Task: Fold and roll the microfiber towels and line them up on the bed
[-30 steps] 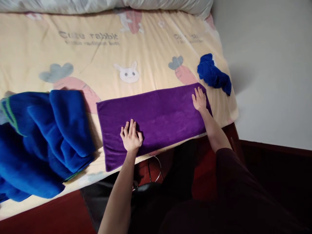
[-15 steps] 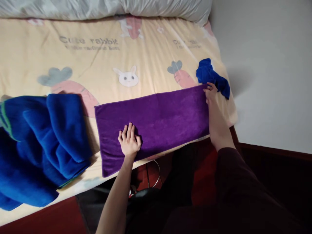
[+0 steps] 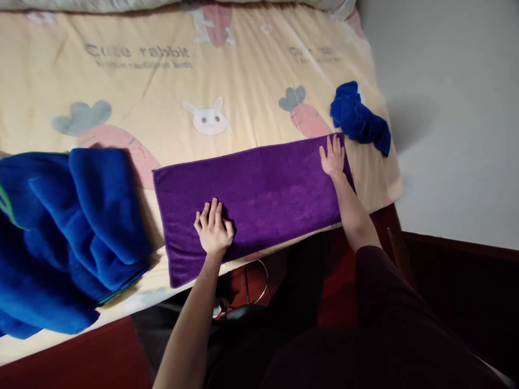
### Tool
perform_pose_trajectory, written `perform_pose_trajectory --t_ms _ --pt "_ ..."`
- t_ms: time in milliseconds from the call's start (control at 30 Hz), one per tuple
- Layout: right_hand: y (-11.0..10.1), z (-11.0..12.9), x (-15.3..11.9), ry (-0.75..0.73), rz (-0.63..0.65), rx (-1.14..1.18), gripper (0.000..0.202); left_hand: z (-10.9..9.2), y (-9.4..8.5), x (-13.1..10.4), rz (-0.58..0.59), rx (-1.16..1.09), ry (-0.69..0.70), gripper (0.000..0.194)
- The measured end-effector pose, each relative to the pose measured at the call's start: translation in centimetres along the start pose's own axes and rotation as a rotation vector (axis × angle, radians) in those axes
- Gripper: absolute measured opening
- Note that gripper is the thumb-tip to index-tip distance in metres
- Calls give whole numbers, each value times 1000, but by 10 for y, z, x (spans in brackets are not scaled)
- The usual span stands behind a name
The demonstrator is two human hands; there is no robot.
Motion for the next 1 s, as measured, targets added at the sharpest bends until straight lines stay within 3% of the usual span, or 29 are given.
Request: perform_pose_trajectory --t_ms 133,233,300,400,500,600,733,867,1000 --pt "-12 -14 32 100 10 15 68 -1 0 0 -1 8 18 62" --pt "-22 -4 29 139 38 -22 71 1 2 0 8 -26 -5 62" --pt "-28 7 5 91 -6 -37 70 2 3 -1 18 -46 -32 63" --pt "-31 11 -63 -38 -96 5 65 3 3 0 43 -47 -48 62" --pt "-18 -20 -143 -128 -14 35 61 2 3 0 49 -31 -35 61" --pt "-8 -73 -196 -46 -4 15 64 4 3 0 50 -20 -43 62" --pt "-4 -118 -215 121 -97 -1 67 4 4 -1 43 -7 -37 62" --pt "-5 -119 -209 128 -78 26 66 0 1 -1 19 7 -11 62" --pt "-22 -109 -212 177 28 103 67 -11 -7 6 4 13 27 60"
Point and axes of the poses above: each hand's wrist, its own x-axis towards the middle knuckle, its own y-axis out of the palm, z = x × y, the point moved 6 cm from there along x, towards the middle knuckle, and after that the axes turned 10 degrees about y, right-handed, at the moved point
